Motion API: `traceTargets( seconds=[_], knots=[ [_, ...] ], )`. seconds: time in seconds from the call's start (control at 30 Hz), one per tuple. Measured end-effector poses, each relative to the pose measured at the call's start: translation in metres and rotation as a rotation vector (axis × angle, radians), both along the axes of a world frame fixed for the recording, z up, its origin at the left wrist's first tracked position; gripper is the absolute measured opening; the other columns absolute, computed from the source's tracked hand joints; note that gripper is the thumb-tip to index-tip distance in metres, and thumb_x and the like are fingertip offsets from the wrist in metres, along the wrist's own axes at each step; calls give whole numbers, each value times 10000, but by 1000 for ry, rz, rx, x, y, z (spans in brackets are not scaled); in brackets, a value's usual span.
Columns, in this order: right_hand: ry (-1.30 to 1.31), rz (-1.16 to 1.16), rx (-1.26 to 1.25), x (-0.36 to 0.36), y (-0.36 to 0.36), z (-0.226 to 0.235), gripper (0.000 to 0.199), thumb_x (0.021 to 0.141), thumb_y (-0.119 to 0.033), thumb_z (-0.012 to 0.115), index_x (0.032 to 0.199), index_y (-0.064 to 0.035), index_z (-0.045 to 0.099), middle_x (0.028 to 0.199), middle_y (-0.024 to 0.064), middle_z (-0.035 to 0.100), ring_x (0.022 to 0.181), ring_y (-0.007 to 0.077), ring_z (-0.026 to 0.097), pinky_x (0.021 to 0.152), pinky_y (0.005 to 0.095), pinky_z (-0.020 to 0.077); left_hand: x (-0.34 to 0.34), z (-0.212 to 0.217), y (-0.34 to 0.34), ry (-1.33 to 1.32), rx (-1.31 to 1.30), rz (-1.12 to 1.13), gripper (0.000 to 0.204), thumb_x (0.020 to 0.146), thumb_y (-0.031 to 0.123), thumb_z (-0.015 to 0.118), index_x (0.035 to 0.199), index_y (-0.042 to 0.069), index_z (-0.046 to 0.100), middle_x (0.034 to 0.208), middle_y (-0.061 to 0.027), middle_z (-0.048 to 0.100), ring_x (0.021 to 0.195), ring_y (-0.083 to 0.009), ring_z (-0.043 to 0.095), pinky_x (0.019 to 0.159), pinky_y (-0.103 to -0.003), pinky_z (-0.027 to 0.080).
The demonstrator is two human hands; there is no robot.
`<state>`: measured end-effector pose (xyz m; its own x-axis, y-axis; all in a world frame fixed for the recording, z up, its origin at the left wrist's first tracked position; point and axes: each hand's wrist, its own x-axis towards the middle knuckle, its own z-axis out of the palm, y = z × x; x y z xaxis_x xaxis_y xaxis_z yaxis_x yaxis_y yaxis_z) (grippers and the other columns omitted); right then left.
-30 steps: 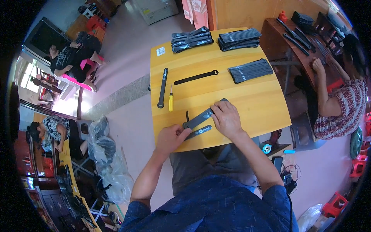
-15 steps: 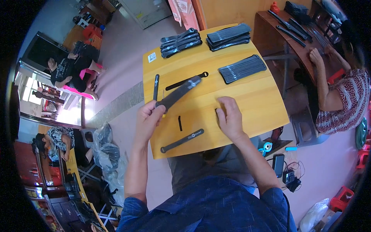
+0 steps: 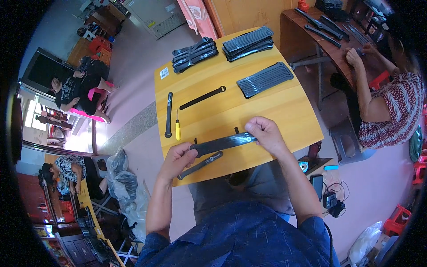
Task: Assembling metal and plastic components for straps or handles in a manufacturing setting.
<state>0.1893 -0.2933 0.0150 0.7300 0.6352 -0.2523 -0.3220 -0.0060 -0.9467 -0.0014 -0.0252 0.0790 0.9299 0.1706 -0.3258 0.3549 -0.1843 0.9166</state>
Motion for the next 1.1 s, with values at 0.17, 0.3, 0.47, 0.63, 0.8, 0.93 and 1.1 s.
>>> traceTargets(
  seconds=[0.17, 0.3, 0.47, 0.63, 0.8, 0.93, 1.1],
  knots=[
    [-344, 1, -40, -6, 15, -14, 182, 982, -212, 760, 1013, -36, 727, 759, -40, 651, 711, 59, 583, 662, 240, 489, -11, -37, 5, 113, -125, 156, 194, 1042, 240, 623, 936, 92, 686, 685, 61, 540, 609, -41, 498, 542, -219, 407],
    [-437, 98, -137, -11, 20, -11, 169, 949, -170, 778, 1013, -23, 727, 781, -8, 678, 717, 71, 582, 674, 257, 497, -20, -57, 8, 166, 2, 256, 240, 1056, 266, 586, 931, 81, 673, 677, 36, 555, 605, -54, 518, 550, -221, 430],
    [-338, 172, -205, -7, 25, -5, 170, 931, -146, 786, 1026, -21, 722, 785, 18, 693, 720, 81, 608, 672, 269, 509, -17, -54, 15, 162, 93, 275, 275, 1046, 258, 585, 897, 40, 664, 669, -26, 576, 611, -114, 564, 562, -288, 449],
    [-804, 114, -244, 5, 42, -3, 191, 889, -151, 795, 1006, -30, 704, 815, 117, 707, 741, 250, 699, 689, 355, 551, -4, -54, 19, 0, 388, 211, 310, 1020, 266, 598, 862, 9, 670, 732, -161, 648, 644, -299, 629, 625, -405, 483],
    [-925, 132, -348, 12, 46, -3, 207, 881, -203, 793, 958, -41, 689, 865, 140, 703, 808, 337, 698, 721, 405, 558, 1, -59, 15, 39, 610, 193, 312, 1006, 292, 608, 879, 22, 699, 803, -218, 687, 786, -438, 667, 713, -509, 512],
    [-949, 122, -393, 12, 47, -10, 207, 882, -214, 793, 926, -46, 680, 866, 136, 689, 814, 352, 686, 714, 418, 551, 6, -62, 14, 75, 655, 190, 316, 1005, 299, 608, 870, 29, 702, 806, -218, 695, 805, -450, 672, 731, -538, 517],
    [-916, 82, -365, 11, 48, -12, 206, 878, -214, 797, 911, -48, 680, 858, 133, 685, 802, 351, 682, 710, 421, 549, 10, -56, 13, 84, 633, 199, 311, 996, 297, 619, 863, 29, 702, 812, -228, 700, 797, -457, 676, 734, -543, 523]
  ],
)
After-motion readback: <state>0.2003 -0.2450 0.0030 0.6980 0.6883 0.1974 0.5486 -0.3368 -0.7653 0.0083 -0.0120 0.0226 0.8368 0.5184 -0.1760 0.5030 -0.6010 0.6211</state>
